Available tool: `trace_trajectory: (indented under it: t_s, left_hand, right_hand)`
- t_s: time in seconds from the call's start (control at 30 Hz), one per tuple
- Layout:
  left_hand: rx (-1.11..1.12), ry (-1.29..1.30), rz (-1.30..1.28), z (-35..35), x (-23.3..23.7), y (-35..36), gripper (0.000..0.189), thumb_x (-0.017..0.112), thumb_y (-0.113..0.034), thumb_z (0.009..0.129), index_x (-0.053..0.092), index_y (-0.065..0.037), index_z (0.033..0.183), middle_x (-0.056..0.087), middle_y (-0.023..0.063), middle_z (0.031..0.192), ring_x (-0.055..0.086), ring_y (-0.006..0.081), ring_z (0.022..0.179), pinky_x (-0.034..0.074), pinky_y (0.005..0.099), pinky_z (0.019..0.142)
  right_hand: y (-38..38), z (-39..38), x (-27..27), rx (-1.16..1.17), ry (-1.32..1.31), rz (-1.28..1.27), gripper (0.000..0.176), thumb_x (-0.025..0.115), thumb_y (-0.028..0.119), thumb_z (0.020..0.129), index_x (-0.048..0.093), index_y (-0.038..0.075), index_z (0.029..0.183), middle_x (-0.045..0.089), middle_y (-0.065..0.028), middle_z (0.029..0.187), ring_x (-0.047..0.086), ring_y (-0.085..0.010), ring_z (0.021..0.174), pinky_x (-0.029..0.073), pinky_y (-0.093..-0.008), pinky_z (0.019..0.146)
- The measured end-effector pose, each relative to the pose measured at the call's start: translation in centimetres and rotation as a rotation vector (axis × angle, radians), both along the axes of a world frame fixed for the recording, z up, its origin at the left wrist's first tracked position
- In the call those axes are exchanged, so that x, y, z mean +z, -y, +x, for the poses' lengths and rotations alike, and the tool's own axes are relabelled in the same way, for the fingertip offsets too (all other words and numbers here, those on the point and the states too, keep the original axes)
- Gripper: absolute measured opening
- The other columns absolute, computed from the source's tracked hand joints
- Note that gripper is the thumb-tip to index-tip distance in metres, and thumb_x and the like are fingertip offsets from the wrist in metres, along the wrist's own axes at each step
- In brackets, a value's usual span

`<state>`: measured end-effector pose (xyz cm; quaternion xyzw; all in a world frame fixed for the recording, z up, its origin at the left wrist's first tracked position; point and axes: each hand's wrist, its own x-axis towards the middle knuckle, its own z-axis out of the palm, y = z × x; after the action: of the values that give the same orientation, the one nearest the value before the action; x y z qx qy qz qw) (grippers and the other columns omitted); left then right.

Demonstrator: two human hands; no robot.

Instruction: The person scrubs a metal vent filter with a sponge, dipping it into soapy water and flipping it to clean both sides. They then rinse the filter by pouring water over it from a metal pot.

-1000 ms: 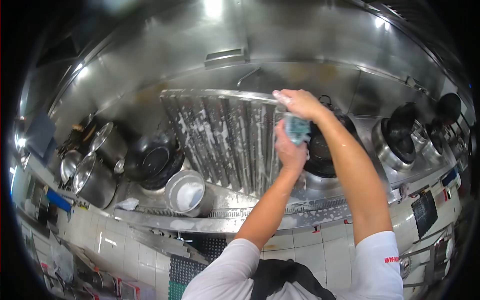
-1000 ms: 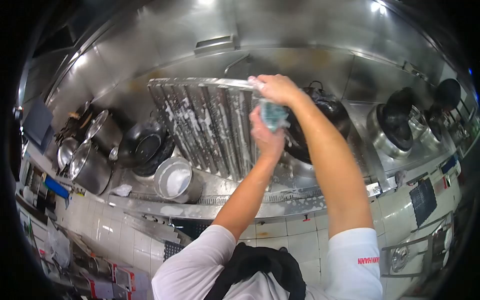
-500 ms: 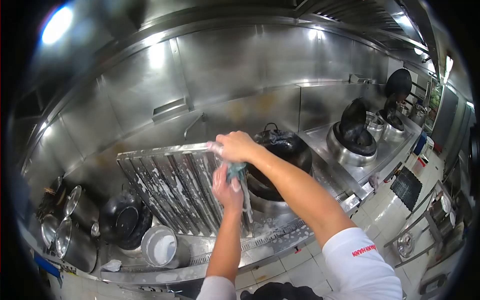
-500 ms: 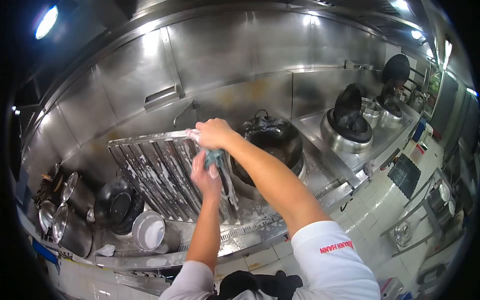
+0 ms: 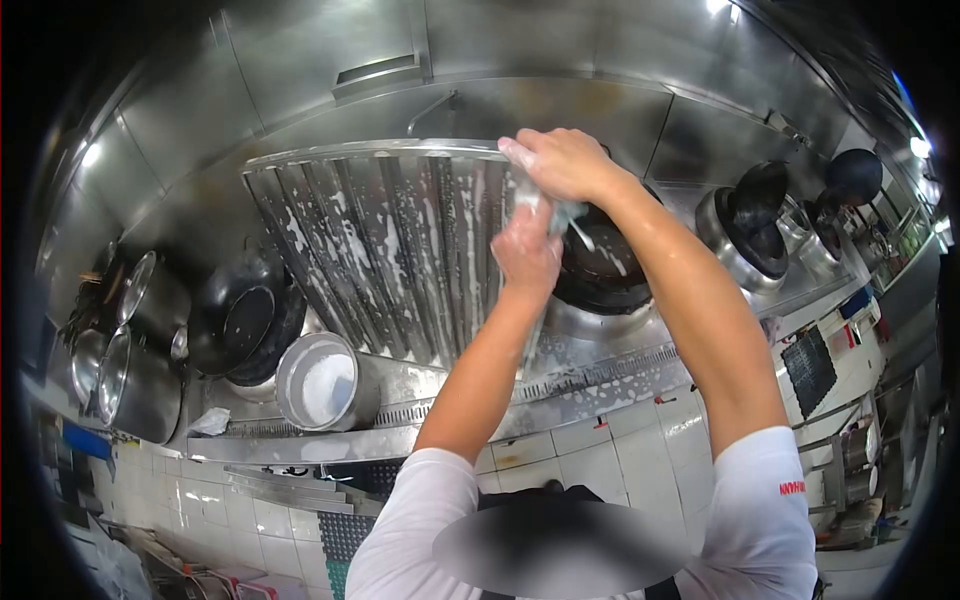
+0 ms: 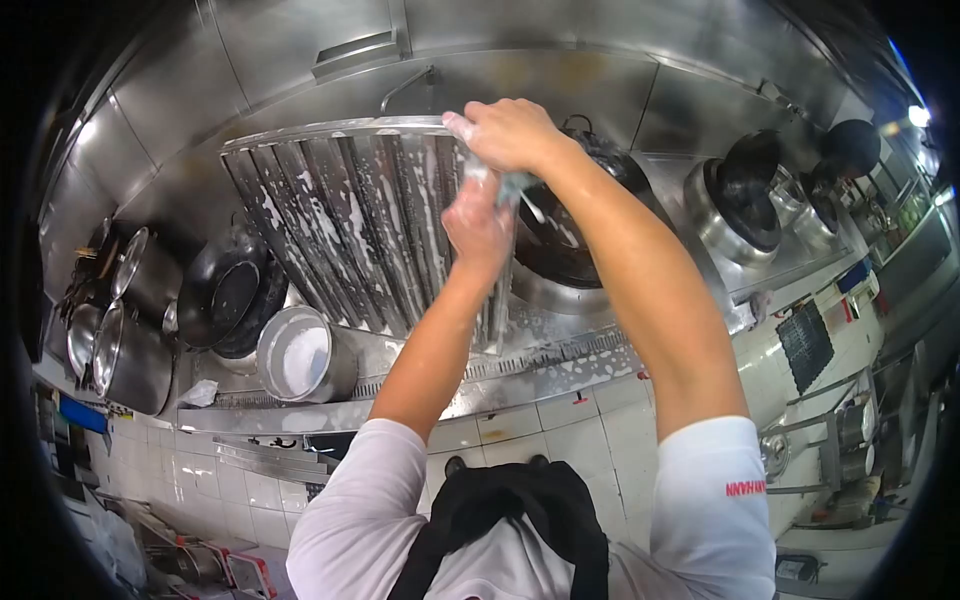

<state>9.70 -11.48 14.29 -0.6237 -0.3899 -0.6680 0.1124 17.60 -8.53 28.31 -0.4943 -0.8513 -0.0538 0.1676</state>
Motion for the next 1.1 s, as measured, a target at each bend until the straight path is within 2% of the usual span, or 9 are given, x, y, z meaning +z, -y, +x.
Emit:
trace_trajectory:
  t_s: [0.23,0.33,0.4,0.57,0.63,0.73,0.83,0.93,1.1]
  left_hand:
    - [-0.126,-0.315,-0.008,-2.7,-3.7,0.0,0.043,0.064,-0.002,0.065,0.06,-0.008,0.107,0.058,0.0105,0.094,0.059,0.0319,0.078,0.051,0.042,0.064]
    - [-0.22,-0.446,-0.149,-4.4,-16.8,1.4,0.036,0.066,-0.003,0.064,0.062,-0.006,0.1,0.063,0.0136,0.095,0.062,0.0326,0.076,0.052,0.0442,0.062]
    - [-0.317,-0.638,-0.386,-6.4,-26.2,4.2,0.006,0.061,-0.007,0.077,0.061,-0.006,0.084,0.058,0.0113,0.083,0.062,0.0305,0.074,0.052,0.0443,0.06]
    - [-0.48,-0.647,-0.768,-6.9,-41.2,6.2,0.02,0.056,-0.017,0.085,0.059,-0.004,0.1,0.063,0.0169,0.087,0.064,0.0349,0.081,0.052,0.0455,0.075]
    - [-0.513,-0.615,-0.713,-7.9,-38.8,7.1,0.015,0.058,-0.013,0.081,0.06,-0.004,0.092,0.061,0.0137,0.082,0.064,0.033,0.076,0.052,0.0446,0.068]
    - [-0.489,-0.571,-0.217,-7.8,-29.1,2.9,0.021,0.061,-0.004,0.074,0.065,-0.006,0.095,0.061,0.0097,0.073,0.064,0.0291,0.066,0.052,0.0426,0.056]
    - [-0.243,-0.346,0.04,-5.7,-13.1,-0.8,0.052,0.065,0.004,0.062,0.068,-0.009,0.112,0.061,0.0074,0.07,0.061,0.0243,0.059,0.05,0.0373,0.052]
    - [-0.159,-0.112,0.308,-2.6,-0.6,-4.2,0.034,0.067,0.0,0.06,0.069,-0.011,0.092,0.056,0.0065,0.068,0.058,0.0255,0.058,0.047,0.0361,0.05]
    - [-0.163,-0.04,0.039,-1.8,-7.7,-0.5,0.033,0.068,-0.007,0.06,0.069,-0.014,0.092,0.053,0.0065,0.07,0.055,0.0258,0.056,0.043,0.0373,0.048]
  right_hand:
    - [-0.5,-3.0,-0.4,-0.056,0.085,0.094,0.069,0.042,0.069,0.092,0.064,0.004,0.092,0.067,-0.0185,0.07,0.067,-0.0387,0.076,0.051,-0.0496,0.07]
    - [-1.7,-3.2,-1.0,-0.066,0.159,0.266,0.07,0.041,0.07,0.092,0.063,0.004,0.088,0.065,-0.0185,0.067,0.066,-0.0395,0.07,0.051,-0.0497,0.068]
    - [-1.7,-3.6,-1.2,-0.096,0.141,0.23,0.07,0.042,0.07,0.092,0.063,0.004,0.088,0.065,-0.0195,0.069,0.065,-0.0397,0.07,0.051,-0.0497,0.068]
    - [-1.0,-4.3,-0.5,-0.08,0.569,0.188,0.054,0.05,0.056,0.094,0.062,0.005,0.109,0.067,-0.0241,0.097,0.063,-0.0436,0.09,0.049,-0.0479,0.078]
    - [-3.1,-3.4,-2.3,-0.077,0.222,0.399,0.069,0.043,0.07,0.091,0.064,0.004,0.092,0.066,-0.0201,0.072,0.066,-0.0396,0.07,0.051,-0.0489,0.068]
    - [-1.5,-4.2,-1.2,-0.199,0.162,0.244,0.072,0.04,0.073,0.09,0.063,0.005,0.095,0.063,-0.0167,0.067,0.065,-0.0395,0.074,0.05,-0.0501,0.07]
    - [-1.1,-4.3,-0.9,-0.184,0.145,0.157,0.071,0.039,0.072,0.091,0.062,0.005,0.094,0.063,-0.0165,0.068,0.063,-0.0394,0.073,0.049,-0.0488,0.07]
    - [-2.3,-3.5,-0.2,-0.127,0.134,-0.007,0.068,0.038,0.069,0.093,0.059,0.005,0.094,0.062,-0.0179,0.073,0.061,-0.0388,0.073,0.047,-0.0465,0.071]
    - [-2.0,-3.4,0.1,-0.021,0.042,-0.086,0.064,0.035,0.064,0.098,0.055,0.003,0.096,0.058,-0.0222,0.08,0.057,-0.043,0.08,0.044,-0.0463,0.075]
